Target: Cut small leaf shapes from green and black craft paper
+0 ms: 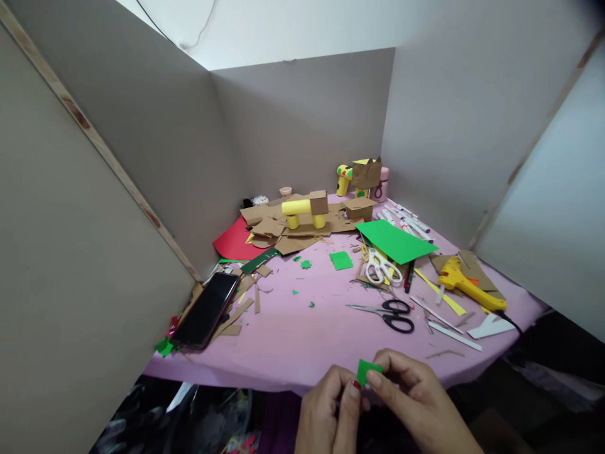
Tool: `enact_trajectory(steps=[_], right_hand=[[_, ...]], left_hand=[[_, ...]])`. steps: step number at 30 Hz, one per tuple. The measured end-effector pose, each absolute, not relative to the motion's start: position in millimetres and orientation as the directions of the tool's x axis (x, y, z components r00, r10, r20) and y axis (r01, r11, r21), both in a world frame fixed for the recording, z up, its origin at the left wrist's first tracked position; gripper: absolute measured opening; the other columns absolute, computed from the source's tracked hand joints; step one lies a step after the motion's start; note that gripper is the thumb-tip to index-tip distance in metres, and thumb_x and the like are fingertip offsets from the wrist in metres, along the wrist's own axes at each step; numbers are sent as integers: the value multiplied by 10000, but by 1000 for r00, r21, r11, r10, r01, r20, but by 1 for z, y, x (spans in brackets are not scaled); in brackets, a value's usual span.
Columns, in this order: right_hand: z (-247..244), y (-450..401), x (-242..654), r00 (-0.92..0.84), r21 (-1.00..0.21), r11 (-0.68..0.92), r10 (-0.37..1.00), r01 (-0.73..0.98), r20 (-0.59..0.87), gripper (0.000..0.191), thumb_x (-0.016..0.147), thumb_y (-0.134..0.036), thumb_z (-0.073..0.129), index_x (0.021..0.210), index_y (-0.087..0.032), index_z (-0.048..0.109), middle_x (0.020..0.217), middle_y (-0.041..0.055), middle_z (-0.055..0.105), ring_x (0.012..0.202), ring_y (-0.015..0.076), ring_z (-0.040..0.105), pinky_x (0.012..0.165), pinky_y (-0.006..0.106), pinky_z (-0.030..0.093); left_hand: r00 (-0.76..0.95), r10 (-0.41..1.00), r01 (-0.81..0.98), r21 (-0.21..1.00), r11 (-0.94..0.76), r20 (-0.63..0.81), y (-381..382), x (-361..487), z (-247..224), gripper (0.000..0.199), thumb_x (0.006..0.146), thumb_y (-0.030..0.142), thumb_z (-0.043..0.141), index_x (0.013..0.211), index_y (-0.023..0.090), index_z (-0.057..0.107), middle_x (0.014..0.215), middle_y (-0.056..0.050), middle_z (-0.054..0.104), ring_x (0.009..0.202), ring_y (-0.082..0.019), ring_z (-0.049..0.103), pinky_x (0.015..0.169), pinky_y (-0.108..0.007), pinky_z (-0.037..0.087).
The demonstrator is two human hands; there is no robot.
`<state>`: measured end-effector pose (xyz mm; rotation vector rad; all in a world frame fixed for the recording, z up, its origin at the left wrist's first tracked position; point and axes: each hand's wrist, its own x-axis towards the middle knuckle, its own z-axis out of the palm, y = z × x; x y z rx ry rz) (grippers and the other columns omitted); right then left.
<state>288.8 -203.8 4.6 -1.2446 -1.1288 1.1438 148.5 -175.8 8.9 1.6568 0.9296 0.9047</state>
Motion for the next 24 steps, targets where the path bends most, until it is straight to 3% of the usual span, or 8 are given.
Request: enact_trajectory(steps=[6,11,19,24], right_hand=[[5,-205,289,47,-997,15,999,72,19,358,829,-472,508,617,-184,523,562,-22,497,560,146,447,531,249,374],[1,-207,292,9,-992,27,1000,122,28,352,846,-449,488,640,-174,563,579,1,559,574,161,507,556,258,409],[6,-206,292,-5,-978,71,997,196,71,251,833,-361,525,651,-189,521,589,-28,510,588,150,495,549,234,393],[1,-204,293,8,-989,22,1000,149,24,316,885,-398,432,643,-198,470,548,-46,455,510,127,461,488,225,369]], left_hand=[[440,896,151,978,-146,66,-173,148,5,336,838,452,483,630,188,487,552,24,475,525,-126,423,512,-215,318],[475,880,94,994,-56,4,-170,146,-8,362,797,502,515,630,180,512,563,-3,537,540,-136,462,531,-220,351],[522,853,154,985,-72,-19,-172,147,-2,270,785,369,545,613,163,515,535,15,500,496,-112,438,495,-207,329],[563,816,53,991,120,-129,-171,148,-9,260,757,387,581,650,159,515,578,-2,560,490,-107,479,504,-207,367]])
